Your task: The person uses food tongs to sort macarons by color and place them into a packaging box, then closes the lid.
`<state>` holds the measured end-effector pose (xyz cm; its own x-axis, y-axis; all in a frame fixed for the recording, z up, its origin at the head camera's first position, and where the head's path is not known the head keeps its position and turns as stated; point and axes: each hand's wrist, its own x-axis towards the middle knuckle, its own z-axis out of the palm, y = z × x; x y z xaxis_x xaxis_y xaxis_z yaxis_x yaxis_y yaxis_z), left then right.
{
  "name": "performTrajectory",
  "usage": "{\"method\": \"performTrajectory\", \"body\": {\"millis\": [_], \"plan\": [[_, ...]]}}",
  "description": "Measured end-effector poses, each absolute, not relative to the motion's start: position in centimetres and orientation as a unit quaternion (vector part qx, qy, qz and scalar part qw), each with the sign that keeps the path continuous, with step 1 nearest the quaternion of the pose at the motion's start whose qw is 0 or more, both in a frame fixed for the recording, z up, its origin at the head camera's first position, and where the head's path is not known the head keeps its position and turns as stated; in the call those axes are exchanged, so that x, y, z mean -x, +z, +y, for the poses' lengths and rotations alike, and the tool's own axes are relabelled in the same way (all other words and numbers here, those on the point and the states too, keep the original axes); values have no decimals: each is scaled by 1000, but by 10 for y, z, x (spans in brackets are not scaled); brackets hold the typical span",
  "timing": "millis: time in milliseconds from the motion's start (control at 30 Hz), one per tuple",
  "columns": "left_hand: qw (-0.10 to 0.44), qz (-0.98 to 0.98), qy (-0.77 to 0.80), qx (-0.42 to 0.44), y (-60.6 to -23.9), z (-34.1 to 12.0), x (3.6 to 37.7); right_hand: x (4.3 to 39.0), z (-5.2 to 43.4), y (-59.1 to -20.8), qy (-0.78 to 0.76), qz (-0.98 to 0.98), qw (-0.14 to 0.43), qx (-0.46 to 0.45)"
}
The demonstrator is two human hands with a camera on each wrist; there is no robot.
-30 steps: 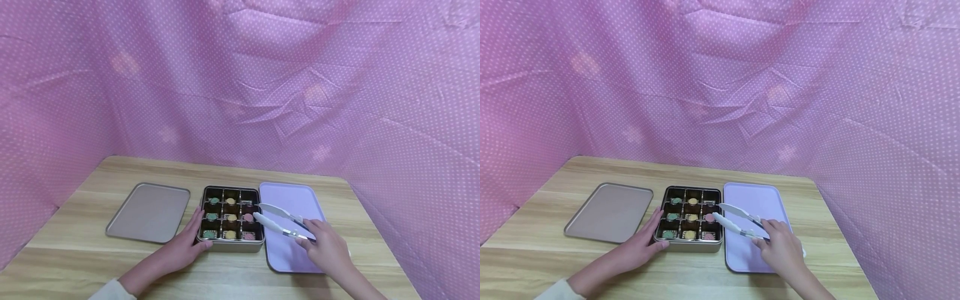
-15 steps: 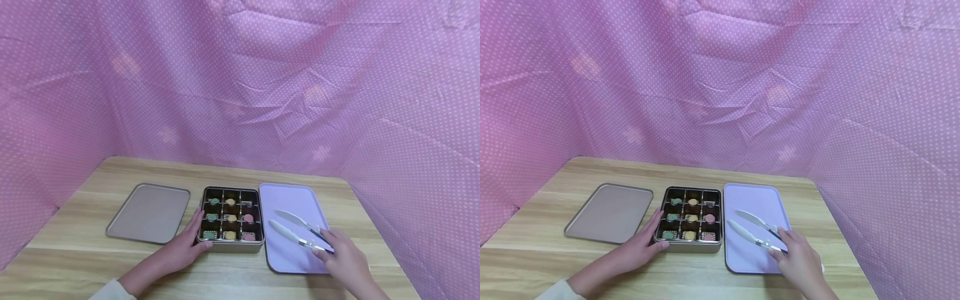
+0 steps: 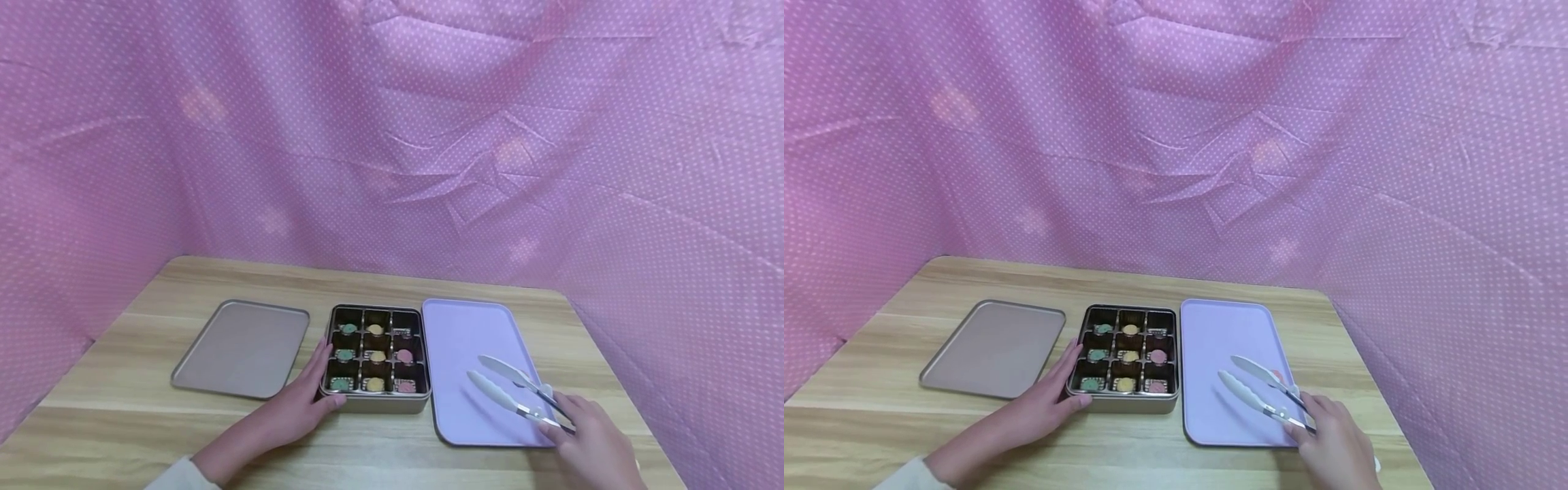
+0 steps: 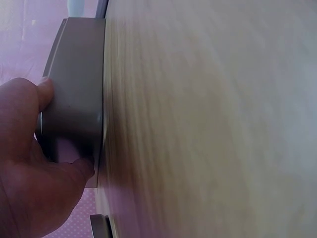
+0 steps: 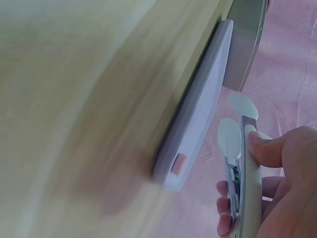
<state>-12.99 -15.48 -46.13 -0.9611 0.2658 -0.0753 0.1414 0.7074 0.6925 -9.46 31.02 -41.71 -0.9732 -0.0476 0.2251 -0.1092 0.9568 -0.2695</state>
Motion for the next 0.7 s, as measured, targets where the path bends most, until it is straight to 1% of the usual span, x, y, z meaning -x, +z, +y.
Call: {"method": "performTrajectory", "body": {"millis": [100, 300, 567, 700], "plan": [[86, 920, 366, -110, -461, -155, 130, 93, 315, -418, 136, -985, 103, -31], [88, 920, 366, -111, -459, -156, 129, 94, 328, -417, 134, -989, 61, 9], [85, 921, 364, -113, -458, -155, 129, 98, 345, -421, 126, -990, 22, 65], [86, 920, 367, -112, -459, -155, 130, 98, 349, -423, 115, -990, 29, 74]]}}
